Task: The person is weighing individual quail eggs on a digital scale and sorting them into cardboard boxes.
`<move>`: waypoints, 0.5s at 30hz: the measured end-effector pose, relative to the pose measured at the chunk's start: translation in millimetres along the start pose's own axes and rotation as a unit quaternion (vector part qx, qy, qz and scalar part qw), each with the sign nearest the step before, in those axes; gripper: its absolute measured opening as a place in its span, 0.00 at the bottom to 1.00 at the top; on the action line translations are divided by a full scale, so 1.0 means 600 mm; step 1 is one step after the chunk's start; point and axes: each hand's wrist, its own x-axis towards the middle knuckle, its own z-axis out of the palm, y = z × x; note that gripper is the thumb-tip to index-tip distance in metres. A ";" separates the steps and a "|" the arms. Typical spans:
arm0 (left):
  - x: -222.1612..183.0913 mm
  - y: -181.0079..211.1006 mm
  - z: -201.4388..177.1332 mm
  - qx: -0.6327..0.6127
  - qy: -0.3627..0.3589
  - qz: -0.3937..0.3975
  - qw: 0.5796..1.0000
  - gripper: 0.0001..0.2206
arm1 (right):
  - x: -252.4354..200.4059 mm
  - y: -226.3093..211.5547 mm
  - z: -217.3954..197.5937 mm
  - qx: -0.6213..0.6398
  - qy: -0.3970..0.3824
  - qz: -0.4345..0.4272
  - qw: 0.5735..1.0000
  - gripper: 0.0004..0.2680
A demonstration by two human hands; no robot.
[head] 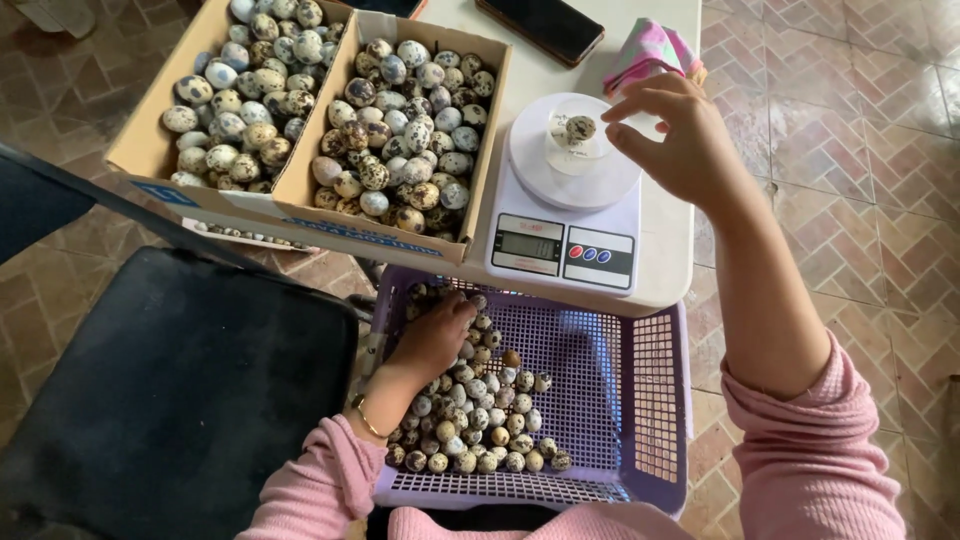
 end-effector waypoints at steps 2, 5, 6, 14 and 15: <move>0.003 -0.008 0.009 -0.001 0.003 0.005 1.000 0.15 | -0.015 -0.033 -0.004 -0.038 0.053 -0.025 0.998 0.03; 0.019 -0.056 0.052 0.054 0.032 0.045 0.997 0.10 | -0.065 -0.072 0.014 -0.083 0.115 -0.050 0.989 0.04; 0.019 -0.077 0.075 0.108 0.052 0.079 0.990 0.11 | -0.092 -0.085 0.027 -0.088 0.122 -0.043 0.988 0.05; 0.038 -0.106 0.104 0.207 0.021 0.076 0.975 0.11 | -0.196 -0.111 0.031 -0.067 0.094 0.047 0.992 0.20; 0.037 -0.095 0.091 0.242 0.021 0.092 0.966 0.11 | -0.205 -0.108 0.031 -0.047 0.096 0.070 0.992 0.26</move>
